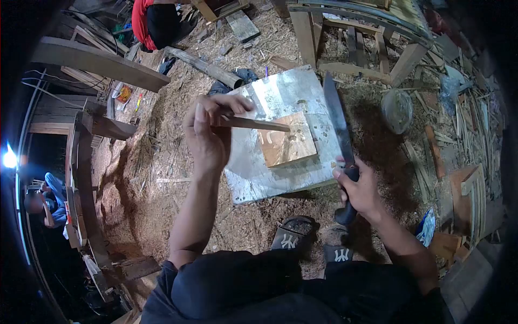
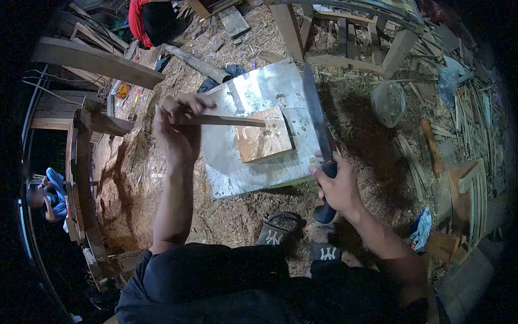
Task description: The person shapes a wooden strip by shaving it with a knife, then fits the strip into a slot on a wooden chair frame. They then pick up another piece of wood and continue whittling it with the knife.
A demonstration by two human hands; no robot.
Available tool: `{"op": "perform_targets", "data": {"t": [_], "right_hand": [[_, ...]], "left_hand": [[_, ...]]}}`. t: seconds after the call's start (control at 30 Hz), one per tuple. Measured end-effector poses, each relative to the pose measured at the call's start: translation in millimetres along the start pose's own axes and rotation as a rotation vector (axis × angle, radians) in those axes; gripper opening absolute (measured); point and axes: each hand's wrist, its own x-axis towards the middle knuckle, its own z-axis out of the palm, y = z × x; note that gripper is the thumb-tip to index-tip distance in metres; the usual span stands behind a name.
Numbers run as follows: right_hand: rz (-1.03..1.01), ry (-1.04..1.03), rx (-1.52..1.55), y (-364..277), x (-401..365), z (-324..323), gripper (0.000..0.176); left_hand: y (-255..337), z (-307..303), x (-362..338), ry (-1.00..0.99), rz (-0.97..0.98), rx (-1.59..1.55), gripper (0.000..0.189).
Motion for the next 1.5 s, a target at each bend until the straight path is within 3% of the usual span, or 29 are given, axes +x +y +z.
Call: {"op": "perform_targets", "data": {"t": [0.03,0.07,0.1,0.17,0.2,0.23,0.3,0.37,0.43,0.57,0.6,0.67,0.7,0.77,0.93,1.2,1.27,1.37,1.4,1.5], "right_hand": [[-0.022,0.009,-0.036,-3.2,-2.5,1.9,0.03],[-0.001,-0.022,-0.117,-9.8,-5.0,1.4,0.048],[-0.001,-0.019,-0.115,-11.5,-6.0,2.9,0.048],[-0.372,-0.051,-0.252,-13.8,-7.7,5.6,0.06],[-0.355,-0.144,-0.273,-19.4,-9.2,4.0,0.068],[-0.354,-0.141,-0.27,-33.5,-11.2,3.9,0.068],[0.076,-0.311,-0.325,-62.1,-11.7,7.0,0.07],[-0.016,-0.298,-0.453,-58.9,-8.8,8.3,0.071],[-0.403,-0.29,-0.39,-42.1,-6.8,14.0,0.07],[-0.621,-0.3,-0.403,-28.3,2.0,21.9,0.057],[-0.619,-0.301,-0.404,-31.5,-0.1,22.7,0.057],[-0.286,-0.346,-0.369,-41.2,-5.7,24.4,0.052],[-0.283,-0.344,-0.368,-37.6,-2.6,27.4,0.052],[-0.606,-0.281,-0.432,-27.5,5.5,33.5,0.052],[-0.559,-0.269,-0.44,-24.3,7.6,40.7,0.053],[-0.563,-0.279,-0.63,-51.6,4.5,37.5,0.053],[-1.008,-0.076,-0.316,-57.5,5.8,47.3,0.052],[-0.97,-0.048,-0.44,-39.0,4.7,45.8,0.053],[-0.749,-0.154,-0.541,-30.2,10.2,47.2,0.052],[-0.611,-0.168,-0.517,-19.9,9.2,50.0,0.051]], "left_hand": [[-0.6,4.3,-4.9,-0.012,-0.076,-0.163,0.049],[-3.6,-3.5,-9.7,-0.063,-0.108,-0.166,0.053],[-5.9,0.9,-14.2,-0.048,-0.049,-0.138,0.056],[-12.9,-3.2,-16.8,-0.08,-0.009,-0.182,0.068],[-7.3,4.5,-17.2,-0.04,-0.006,-0.146,0.073],[-0.5,12.9,-18.9,0.0,-0.003,-0.111,0.079],[1.5,7.8,-24.2,0.007,-0.02,-0.112,0.077],[-3.3,-0.8,-32.9,0.013,0.03,-0.164,0.071],[-0.3,3.9,-40.4,0.077,0.022,-0.217,0.065],[-0.6,5.5,-49.2,0.056,0.043,-0.247,0.065],[-0.9,6.9,-49.4,0.046,0.08,-0.23,0.065],[-0.3,12.6,-55.2,0.073,0.101,-0.184,0.065],[0.4,14.4,-58.3,0.101,0.122,-0.138,0.065],[0.0,13.1,-61.8,0.079,0.118,-0.11,0.064],[0.6,11.9,-60.0,0.184,0.019,-0.139,0.059],[-3.5,14.9,-51.7,0.206,0.021,-0.258,0.057],[-3.9,15.8,-50.8,0.206,0.012,-0.252,0.057],[-4.3,17.8,-50.6,0.225,0.004,-0.222,0.056],[-4.6,19.5,-51.6,0.276,-0.006,-0.226,0.055],[-9.0,17.6,-53.2,0.276,0.013,-0.231,0.054]]}}
